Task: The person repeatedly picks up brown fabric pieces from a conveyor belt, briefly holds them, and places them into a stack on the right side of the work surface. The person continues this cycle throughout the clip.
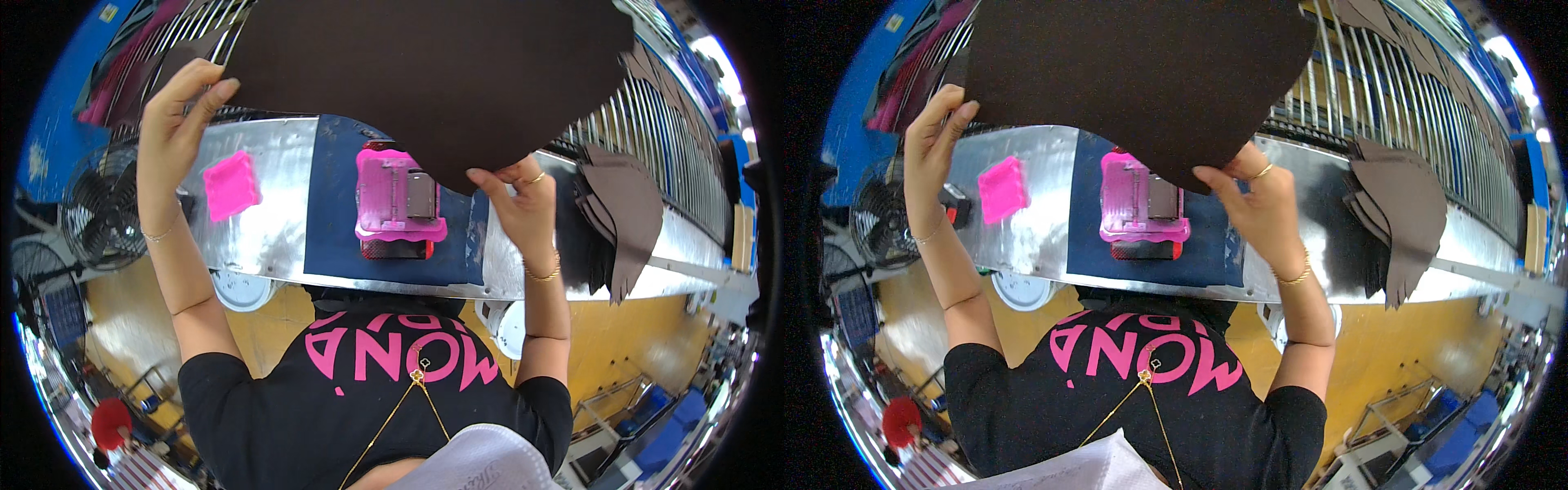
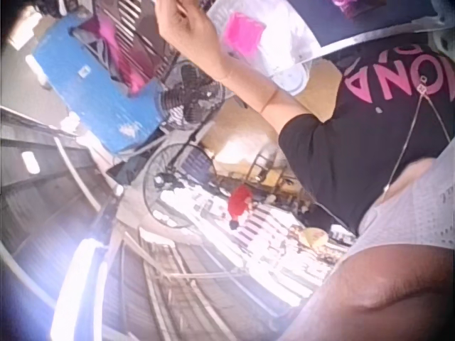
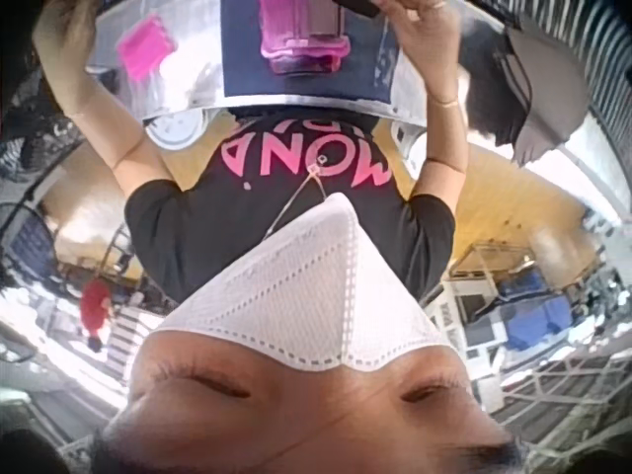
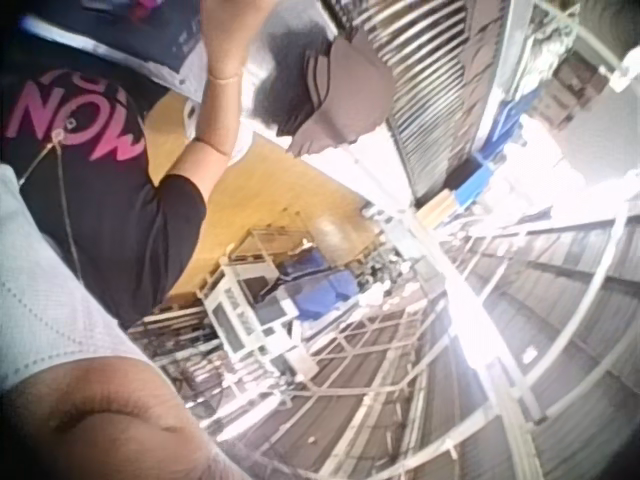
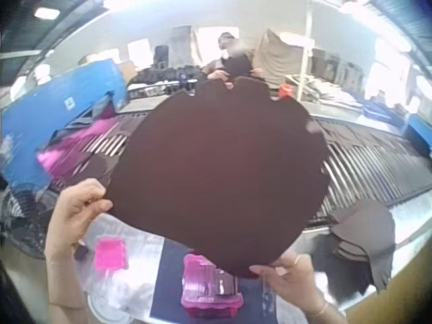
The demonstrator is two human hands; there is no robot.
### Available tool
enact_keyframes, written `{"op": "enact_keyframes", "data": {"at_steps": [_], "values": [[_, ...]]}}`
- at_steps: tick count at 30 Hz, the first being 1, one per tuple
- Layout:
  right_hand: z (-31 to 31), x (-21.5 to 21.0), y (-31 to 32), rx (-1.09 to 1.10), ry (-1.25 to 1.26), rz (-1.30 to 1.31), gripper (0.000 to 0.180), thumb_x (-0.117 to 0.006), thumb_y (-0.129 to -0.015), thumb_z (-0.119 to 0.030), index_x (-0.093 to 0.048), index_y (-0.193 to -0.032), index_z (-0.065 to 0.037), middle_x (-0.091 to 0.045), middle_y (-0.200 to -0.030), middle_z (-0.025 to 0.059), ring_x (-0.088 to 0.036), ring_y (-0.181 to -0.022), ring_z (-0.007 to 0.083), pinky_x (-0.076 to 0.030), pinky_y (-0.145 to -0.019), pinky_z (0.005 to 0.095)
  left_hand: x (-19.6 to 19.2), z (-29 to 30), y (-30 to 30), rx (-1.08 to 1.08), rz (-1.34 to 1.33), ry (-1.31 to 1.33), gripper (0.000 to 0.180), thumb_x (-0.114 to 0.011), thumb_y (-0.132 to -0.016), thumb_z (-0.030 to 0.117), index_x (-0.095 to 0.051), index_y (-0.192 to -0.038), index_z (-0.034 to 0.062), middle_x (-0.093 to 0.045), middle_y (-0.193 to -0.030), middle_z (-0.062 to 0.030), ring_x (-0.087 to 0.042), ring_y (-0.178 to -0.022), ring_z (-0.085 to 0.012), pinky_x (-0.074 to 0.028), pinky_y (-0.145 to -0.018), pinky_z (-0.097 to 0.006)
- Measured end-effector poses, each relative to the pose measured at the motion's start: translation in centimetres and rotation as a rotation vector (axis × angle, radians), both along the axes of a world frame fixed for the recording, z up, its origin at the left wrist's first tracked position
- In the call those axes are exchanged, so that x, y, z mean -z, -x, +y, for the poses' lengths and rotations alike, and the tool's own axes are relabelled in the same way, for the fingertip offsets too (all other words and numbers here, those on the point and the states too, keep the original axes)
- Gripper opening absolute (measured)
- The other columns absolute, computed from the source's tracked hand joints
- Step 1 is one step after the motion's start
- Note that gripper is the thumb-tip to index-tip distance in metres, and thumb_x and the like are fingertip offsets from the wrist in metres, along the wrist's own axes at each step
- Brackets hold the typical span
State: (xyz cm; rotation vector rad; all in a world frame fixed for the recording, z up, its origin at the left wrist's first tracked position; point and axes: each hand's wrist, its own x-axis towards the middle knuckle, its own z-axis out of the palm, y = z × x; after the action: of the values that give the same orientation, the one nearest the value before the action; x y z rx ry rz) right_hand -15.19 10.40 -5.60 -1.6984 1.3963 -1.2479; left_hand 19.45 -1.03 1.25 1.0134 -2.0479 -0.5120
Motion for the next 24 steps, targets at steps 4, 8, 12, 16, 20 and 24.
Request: {"op": "enact_keyframes", "data": {"at_steps": [4, 8, 12, 16, 20, 24], "values": [[-1.3, 1.4, -3.1, -0.066, 0.225, 0.191, 0.023, -0.072, -0.072, -0.004, -0.066, -0.095, -0.002, -0.067, -0.080, 0.0130, -0.065, -0.070, 0.0241, -0.051, -0.065, 0.0299, -0.8, 2.0, -3.0, -0.106, -0.026, 0.083, 0.012, -0.062, -0.084, 0.002, -0.058, -0.092, -0.0053, -0.053, -0.082, -0.0019, -0.047, -0.073, -0.0082, -0.037, -0.061, -0.019], [-1.4, 2.6, -3.8, -0.114, 0.277, 0.257, 0.019, -0.071, -0.068, -0.001, -0.067, -0.086, -0.003, -0.066, -0.082, 0.0114, -0.061, -0.071, 0.0279, -0.049, -0.069, 0.0353, 0.0, 2.9, -4.0, -0.122, -0.021, -0.016, 0.012, -0.062, -0.083, 0.001, -0.057, -0.092, -0.0054, -0.054, -0.083, -0.0035, -0.048, -0.073, -0.0104, -0.039, -0.064, -0.021], [-1.1, 3.4, -2.8, -0.090, 0.282, 0.258, 0.016, -0.071, -0.064, 0.003, -0.068, -0.077, -0.004, -0.066, -0.079, 0.0101, -0.060, -0.070, 0.0279, -0.048, -0.072, 0.0358, 1.7, 3.8, -4.3, -0.098, -0.068, -0.046, 0.014, -0.063, -0.081, 0.001, -0.057, -0.092, -0.0061, -0.056, -0.084, -0.0050, -0.051, -0.075, -0.0131, -0.041, -0.068, -0.023], [0.1, 3.7, 0.2, -0.040, 0.279, 0.352, 0.017, -0.071, -0.065, 0.003, -0.068, -0.079, -0.006, -0.066, -0.079, 0.0102, -0.062, -0.073, 0.0297, -0.048, -0.074, 0.0385, 3.3, 4.1, -1.9, -0.004, -0.189, -0.086, 0.014, -0.064, -0.078, 0.003, -0.057, -0.087, -0.0053, -0.057, -0.078, -0.0102, -0.054, -0.072, -0.0220, -0.040, -0.069, -0.030], [2.4, 4.8, 3.4, 0.055, 0.122, 0.418, 0.017, -0.067, -0.069, 0.004, -0.068, -0.083, -0.004, -0.066, -0.081, 0.0102, -0.061, -0.073, 0.0297, -0.048, -0.074, 0.0376, 5.2, 3.6, 1.4, 0.149, -0.337, -0.071, 0.013, -0.065, -0.075, 0.007, -0.056, -0.079, -0.0020, -0.052, -0.074, -0.0107, -0.048, -0.071, -0.0276, -0.033, -0.068, -0.034], [4.3, 6.3, 5.3, 0.144, 0.145, 0.448, 0.019, -0.065, -0.072, 0.006, -0.066, -0.089, -0.002, -0.064, -0.078, 0.0106, -0.059, -0.069, 0.0251, -0.048, -0.069, 0.0313, 5.7, 3.1, 4.6, 0.228, -0.411, -0.023, 0.009, -0.064, -0.079, 0.012, -0.062, -0.081, 0.0030, -0.055, -0.074, -0.0071, -0.051, -0.074, -0.0219, -0.033, -0.072, -0.033]]}}
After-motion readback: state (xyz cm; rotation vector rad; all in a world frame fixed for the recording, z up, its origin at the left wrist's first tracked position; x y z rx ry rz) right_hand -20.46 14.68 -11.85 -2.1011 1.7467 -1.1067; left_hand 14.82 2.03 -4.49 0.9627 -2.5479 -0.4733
